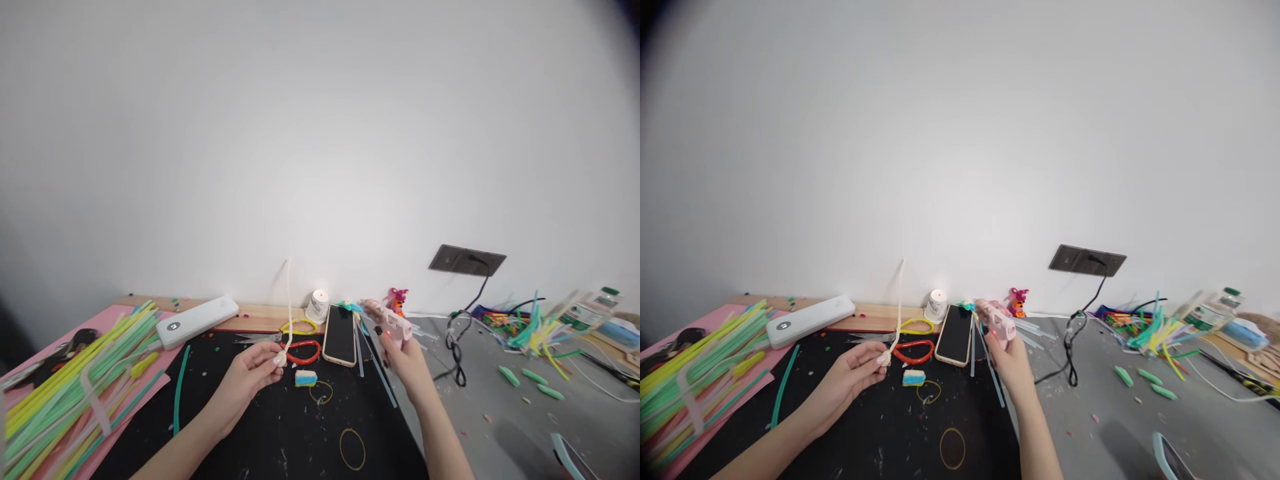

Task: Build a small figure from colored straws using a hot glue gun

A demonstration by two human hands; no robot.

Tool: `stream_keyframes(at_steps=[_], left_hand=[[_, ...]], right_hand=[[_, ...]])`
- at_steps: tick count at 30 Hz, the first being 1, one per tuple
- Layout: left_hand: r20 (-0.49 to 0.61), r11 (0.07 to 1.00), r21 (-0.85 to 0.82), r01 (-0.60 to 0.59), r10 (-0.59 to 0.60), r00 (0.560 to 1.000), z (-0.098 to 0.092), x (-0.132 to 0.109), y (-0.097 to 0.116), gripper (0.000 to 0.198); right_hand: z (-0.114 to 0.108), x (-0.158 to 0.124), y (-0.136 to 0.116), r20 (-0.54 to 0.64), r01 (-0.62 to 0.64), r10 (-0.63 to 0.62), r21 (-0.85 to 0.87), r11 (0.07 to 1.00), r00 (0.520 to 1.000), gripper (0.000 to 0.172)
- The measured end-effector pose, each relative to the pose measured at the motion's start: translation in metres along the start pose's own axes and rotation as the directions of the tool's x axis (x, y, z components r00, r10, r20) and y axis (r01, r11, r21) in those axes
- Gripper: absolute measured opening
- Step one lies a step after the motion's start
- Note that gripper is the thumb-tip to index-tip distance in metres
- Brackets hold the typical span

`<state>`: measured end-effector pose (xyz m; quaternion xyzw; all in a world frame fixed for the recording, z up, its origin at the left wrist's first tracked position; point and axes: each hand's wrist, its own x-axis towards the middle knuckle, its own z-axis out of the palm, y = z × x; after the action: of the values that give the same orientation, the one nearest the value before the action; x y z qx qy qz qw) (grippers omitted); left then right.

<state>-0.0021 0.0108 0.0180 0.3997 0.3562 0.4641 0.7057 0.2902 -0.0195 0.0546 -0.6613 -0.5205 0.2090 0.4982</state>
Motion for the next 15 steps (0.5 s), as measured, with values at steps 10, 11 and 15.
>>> stream_keyframes(at_steps=[10, 11, 15], left_hand=[[0.037, 0.999, -0.040, 0.007, -0.005, 0.999, -0.005, 0.004, -0.008, 0.031], [0.041, 0.999, -0.042, 0.008, -0.007, 0.999, -0.005, 0.004, -0.008, 0.030], [0.041, 0.999, -0.046, 0.018, -0.016, 0.999, -0.004, 0.003, -0.008, 0.031]], right_hand=[[0.073, -0.040, 0.017, 0.504, -0.323, 0.104, 0.368, 0.872, 0.857, 0.039], [0.075, -0.042, 0.019, 0.521, -0.328, 0.106, 0.355, 0.875, 0.847, 0.038], [0.078, -0.045, 0.016, 0.553, -0.338, 0.099, 0.348, 0.874, 0.827, 0.035]])
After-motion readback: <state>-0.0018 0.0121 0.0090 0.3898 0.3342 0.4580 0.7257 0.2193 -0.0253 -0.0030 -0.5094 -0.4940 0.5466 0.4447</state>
